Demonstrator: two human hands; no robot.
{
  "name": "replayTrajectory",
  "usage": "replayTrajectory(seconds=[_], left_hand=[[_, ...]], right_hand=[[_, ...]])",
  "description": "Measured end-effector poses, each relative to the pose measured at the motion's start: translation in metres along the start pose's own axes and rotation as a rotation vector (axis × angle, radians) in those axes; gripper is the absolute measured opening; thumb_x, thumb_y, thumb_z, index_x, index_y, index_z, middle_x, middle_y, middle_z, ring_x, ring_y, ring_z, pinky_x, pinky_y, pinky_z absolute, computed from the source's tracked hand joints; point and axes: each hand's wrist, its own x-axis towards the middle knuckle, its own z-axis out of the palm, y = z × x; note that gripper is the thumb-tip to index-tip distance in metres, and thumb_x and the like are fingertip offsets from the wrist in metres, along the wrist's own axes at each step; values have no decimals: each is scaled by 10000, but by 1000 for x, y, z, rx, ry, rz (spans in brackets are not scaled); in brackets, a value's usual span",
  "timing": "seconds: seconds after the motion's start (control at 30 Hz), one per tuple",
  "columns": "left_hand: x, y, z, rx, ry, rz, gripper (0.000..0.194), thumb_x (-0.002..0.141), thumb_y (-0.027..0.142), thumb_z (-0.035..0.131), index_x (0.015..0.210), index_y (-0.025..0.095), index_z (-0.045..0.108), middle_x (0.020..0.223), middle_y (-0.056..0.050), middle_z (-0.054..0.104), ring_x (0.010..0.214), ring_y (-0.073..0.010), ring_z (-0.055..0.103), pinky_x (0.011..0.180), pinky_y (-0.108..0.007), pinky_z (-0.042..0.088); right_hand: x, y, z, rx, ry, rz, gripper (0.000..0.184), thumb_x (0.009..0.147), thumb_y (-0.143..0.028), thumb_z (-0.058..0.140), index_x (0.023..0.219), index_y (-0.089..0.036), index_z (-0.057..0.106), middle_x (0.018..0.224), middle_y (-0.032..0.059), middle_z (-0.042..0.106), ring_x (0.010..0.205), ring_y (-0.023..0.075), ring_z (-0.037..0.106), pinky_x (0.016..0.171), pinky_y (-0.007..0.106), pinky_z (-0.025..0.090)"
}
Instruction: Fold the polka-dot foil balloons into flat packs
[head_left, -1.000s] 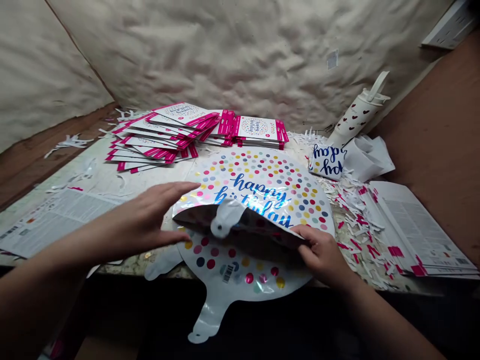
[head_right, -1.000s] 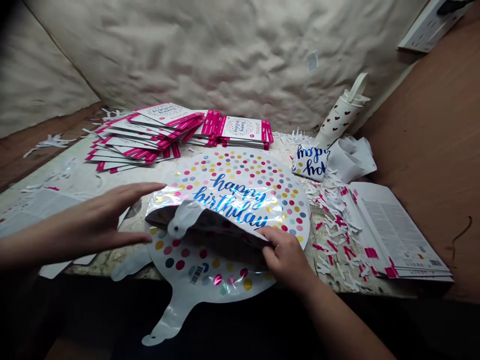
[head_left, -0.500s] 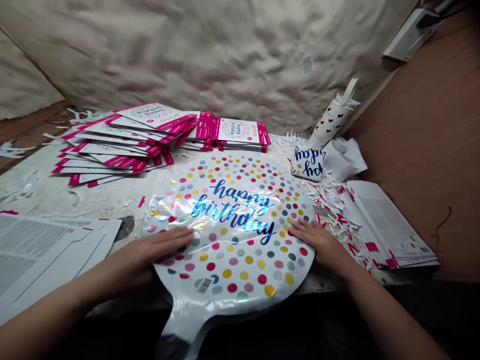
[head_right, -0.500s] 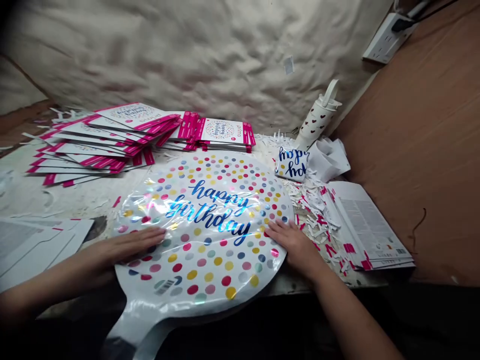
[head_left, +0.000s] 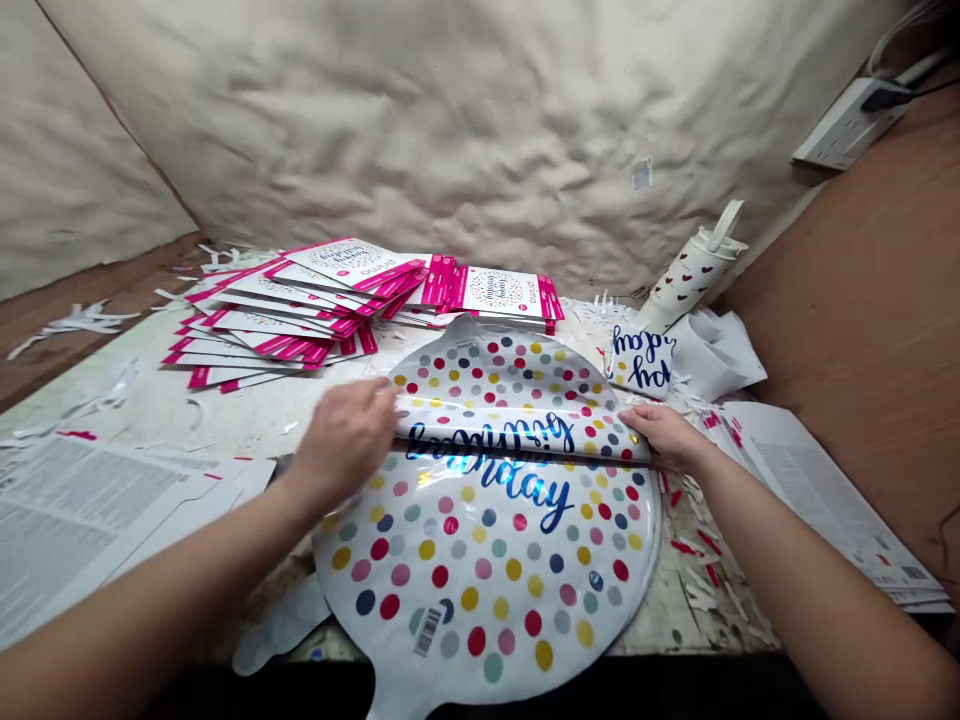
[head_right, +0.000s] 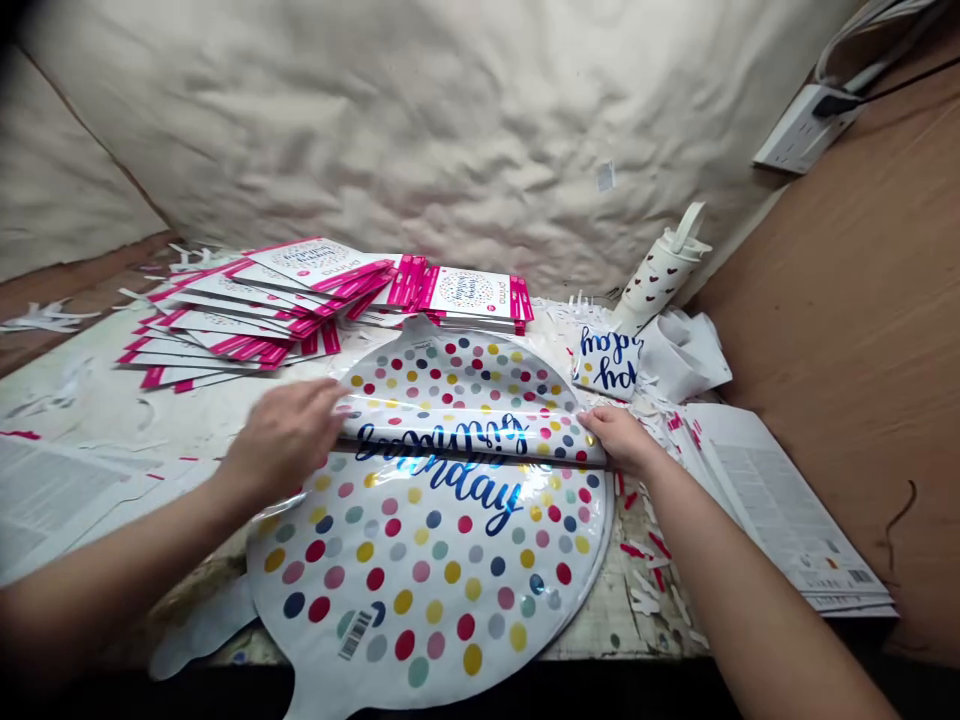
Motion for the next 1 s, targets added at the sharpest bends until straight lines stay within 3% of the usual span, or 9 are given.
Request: replayTrajectory(seconds=[0.1,0.23,0.37,0.53,0.63,0.77,0.83,0.93,1.0], left_hand=[[-25,19,13,-27,-199,192,508,917,380,285,1321,114,438,1403,-147,379,1310,-297,297,1055,-449,255],[-41,15,30,-4,-294,54,581,879,530,325,1387,248,330,1453,-151,280,1317,-409,221,1002,-563,241],[-43,12,32,-4,-266,-9,559,849,595,344,1363,378,318,1477,-121,231,1306,-465,188,967,-608,218],[-43,18,33,51,-239,-8,521,855,534,385,1350,380,339,1452,-146,278,1284,-486,220,939,-612,232],[-44,14,34,42,-227,-8,514,856,537,370,1346,382,349,1448,-138,286,1274,-484,245,927,-616,248],[-36,21,29,13,-209,8,538,843,560,365,1326,329,423,1444,-133,303,1288,-470,230,940,-644,224],[-28,38,24,-8,-187,37,594,847,563,352,1344,244,416,1458,-141,274,1328,-419,176,999,-618,177],[-15,73,22,-59,-217,74,724,849,597,316,1409,139,276,1488,-161,170,1360,-355,118,1049,-540,180],[-11,91,26,-80,-288,83,763,829,631,330,1422,159,235,1489,-167,155,1351,-386,117,1032,-563,189]], right_hand=[[8,-5,-3,-106,35,17,369,736,-541,513,625,-189,509,541,-16,528,518,137,499,493,251,405],[18,-25,-4,-299,188,78,388,661,-521,637,771,-152,583,761,109,620,805,292,579,708,399,437],[-10,-75,51,-568,353,-145,578,817,-465,505,1254,-93,437,1251,253,481,1190,377,408,963,535,289],[-63,-109,140,-599,-254,-705,756,846,-619,319,1425,-146,212,1509,90,136,1384,246,91,1109,472,74],[-76,-72,117,-677,-243,-542,789,844,-647,274,1433,-129,187,1502,99,156,1381,250,116,1104,497,29],[-94,-3,46,-873,142,-19,713,898,-527,268,1372,3,305,1420,228,312,1318,338,267,1063,548,130],[-104,11,35,-914,224,-99,623,925,-442,247,1371,-15,326,1397,221,359,1307,317,294,1070,495,161],[-111,0,54,-872,142,-326,596,908,-518,271,1405,-191,308,1384,148,404,1294,300,323,1049,458,230],[-108,-16,70,-829,154,-269,661,855,-623,303,1407,-261,293,1359,149,423,1256,343,362,1000,504,281]])
